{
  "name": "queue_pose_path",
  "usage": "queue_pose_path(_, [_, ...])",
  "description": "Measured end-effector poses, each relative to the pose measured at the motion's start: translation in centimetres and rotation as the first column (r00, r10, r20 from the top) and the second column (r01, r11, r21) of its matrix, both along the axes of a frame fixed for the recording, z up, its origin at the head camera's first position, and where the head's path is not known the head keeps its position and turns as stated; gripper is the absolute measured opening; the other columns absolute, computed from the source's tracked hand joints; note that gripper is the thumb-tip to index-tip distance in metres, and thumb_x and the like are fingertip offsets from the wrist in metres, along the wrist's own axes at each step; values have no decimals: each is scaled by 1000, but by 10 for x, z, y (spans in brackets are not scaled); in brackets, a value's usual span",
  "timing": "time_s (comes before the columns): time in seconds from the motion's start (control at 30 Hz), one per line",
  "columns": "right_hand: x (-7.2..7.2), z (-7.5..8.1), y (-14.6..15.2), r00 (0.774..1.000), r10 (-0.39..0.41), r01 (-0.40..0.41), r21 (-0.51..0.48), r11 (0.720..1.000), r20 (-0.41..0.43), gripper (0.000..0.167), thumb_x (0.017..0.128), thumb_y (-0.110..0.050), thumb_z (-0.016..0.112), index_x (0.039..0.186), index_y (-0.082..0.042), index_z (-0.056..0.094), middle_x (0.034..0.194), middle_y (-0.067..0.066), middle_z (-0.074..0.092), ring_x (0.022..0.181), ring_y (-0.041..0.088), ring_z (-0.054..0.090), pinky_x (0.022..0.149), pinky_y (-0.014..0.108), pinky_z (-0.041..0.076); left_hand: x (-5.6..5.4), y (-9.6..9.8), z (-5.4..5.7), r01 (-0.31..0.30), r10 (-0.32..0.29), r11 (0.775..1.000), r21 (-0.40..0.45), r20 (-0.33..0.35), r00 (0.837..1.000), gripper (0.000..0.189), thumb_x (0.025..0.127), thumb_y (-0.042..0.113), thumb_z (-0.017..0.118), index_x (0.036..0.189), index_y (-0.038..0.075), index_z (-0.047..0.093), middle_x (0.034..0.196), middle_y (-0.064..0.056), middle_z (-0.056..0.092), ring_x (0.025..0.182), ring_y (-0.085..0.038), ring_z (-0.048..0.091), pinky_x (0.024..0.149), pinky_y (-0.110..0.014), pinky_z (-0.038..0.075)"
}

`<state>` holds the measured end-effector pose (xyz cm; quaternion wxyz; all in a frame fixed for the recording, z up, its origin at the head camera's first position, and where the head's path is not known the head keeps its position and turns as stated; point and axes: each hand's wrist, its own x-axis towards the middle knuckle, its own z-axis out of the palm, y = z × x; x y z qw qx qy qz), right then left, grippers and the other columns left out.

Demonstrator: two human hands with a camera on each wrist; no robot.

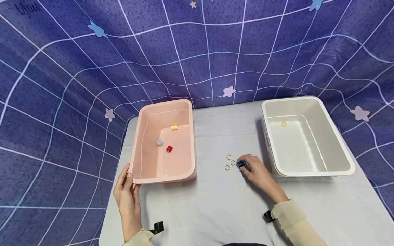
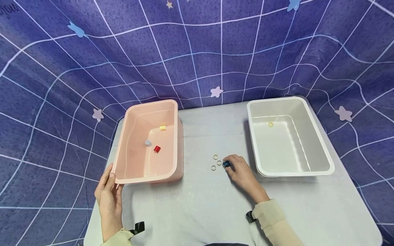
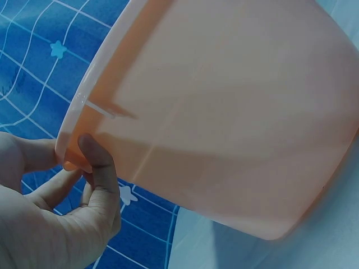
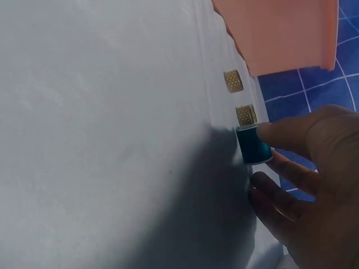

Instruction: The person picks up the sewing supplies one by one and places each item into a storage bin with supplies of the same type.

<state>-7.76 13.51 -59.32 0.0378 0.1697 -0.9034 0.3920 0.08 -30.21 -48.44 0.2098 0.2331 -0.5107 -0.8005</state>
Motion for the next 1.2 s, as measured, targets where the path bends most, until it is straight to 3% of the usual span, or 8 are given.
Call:
queue_pose_path(0.93, [-5, 1, -1, 1000, 20, -22, 160, 987, 14, 29, 87, -13, 84, 114, -10, 73, 113, 7, 72, 109, 31, 61, 96, 50, 51, 0, 0, -1, -4, 4, 1000, -23, 13, 1000, 46, 106, 11, 58, 151, 0, 53, 133, -13, 54, 114, -17, 68, 83, -23, 63])
queue_pose_path(1.2, [-5, 5, -1, 999, 27, -31, 166, 986, 25, 28, 87, -14, 84, 113, -11, 74, 109, 6, 72, 107, 30, 61, 96, 49, 51, 0, -1, -2, -1, 1, 999, -36, 15, 1000, 46, 106, 11, 58, 151, 1, 53, 131, -11, 55, 114, -15, 68, 82, -22, 63])
